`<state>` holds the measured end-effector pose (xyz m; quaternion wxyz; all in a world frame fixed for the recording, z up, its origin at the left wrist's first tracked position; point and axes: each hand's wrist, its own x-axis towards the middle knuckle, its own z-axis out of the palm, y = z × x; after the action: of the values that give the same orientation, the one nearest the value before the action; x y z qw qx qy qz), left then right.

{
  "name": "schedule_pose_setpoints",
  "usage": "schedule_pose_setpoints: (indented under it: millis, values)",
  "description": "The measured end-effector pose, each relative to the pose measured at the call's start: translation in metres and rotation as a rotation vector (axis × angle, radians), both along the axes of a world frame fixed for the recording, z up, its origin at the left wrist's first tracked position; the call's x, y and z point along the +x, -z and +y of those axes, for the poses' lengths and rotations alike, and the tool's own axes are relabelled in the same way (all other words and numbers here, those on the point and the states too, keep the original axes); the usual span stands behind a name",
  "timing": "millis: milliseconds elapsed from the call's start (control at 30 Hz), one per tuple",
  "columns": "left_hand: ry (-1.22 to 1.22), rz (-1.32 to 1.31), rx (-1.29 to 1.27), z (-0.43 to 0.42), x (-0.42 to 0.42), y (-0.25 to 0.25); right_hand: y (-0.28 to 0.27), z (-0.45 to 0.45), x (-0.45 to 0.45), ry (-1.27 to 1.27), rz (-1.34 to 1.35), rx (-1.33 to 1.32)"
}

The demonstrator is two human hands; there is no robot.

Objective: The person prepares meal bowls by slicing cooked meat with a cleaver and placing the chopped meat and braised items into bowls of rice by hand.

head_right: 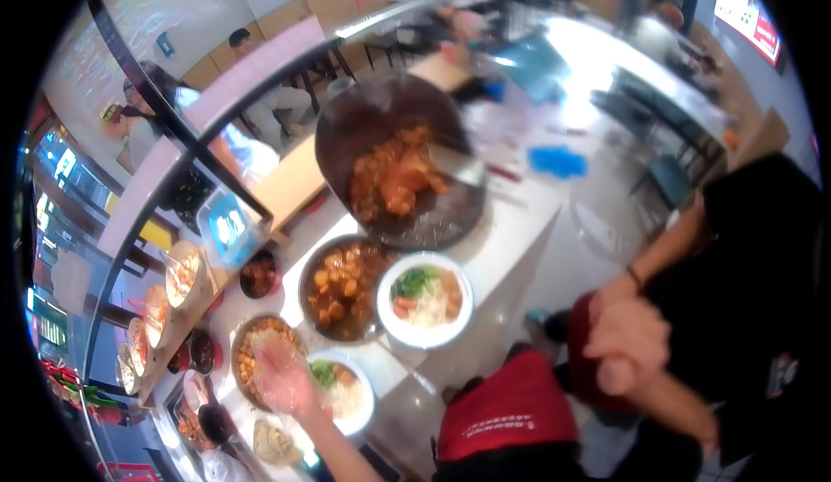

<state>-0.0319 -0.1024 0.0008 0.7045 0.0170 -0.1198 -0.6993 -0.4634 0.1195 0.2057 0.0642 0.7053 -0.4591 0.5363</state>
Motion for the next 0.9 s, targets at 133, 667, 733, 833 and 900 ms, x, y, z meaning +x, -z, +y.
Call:
schedule_pose_setpoints:
  millis: [133,667,733,833,900]
  values:
    - [-0.029,-0.005,-0.069,-0.016,-0.025,-0.004,0.107,0.011,-0.015,0.354,-0.268,0.492]
    - [0.043,0.018,0.086,-0.107,-0.257,-0.012,0.210,-0.238,-0.199,0.107,-1.074,0.667]
    - [0.051,-0.018,0.188,-0.120,-0.273,-0.011,0.213,-0.233,-0.205,0.143,-1.125,0.677]
    - [0.111,0.008,0.315,-0.153,-0.294,-0.005,0.238,-0.218,-0.210,0.171,-0.982,0.747]
    - [0.078,-0.133,0.390,-0.171,-0.316,-0.003,0.252,-0.203,-0.214,0.167,-0.887,0.819]
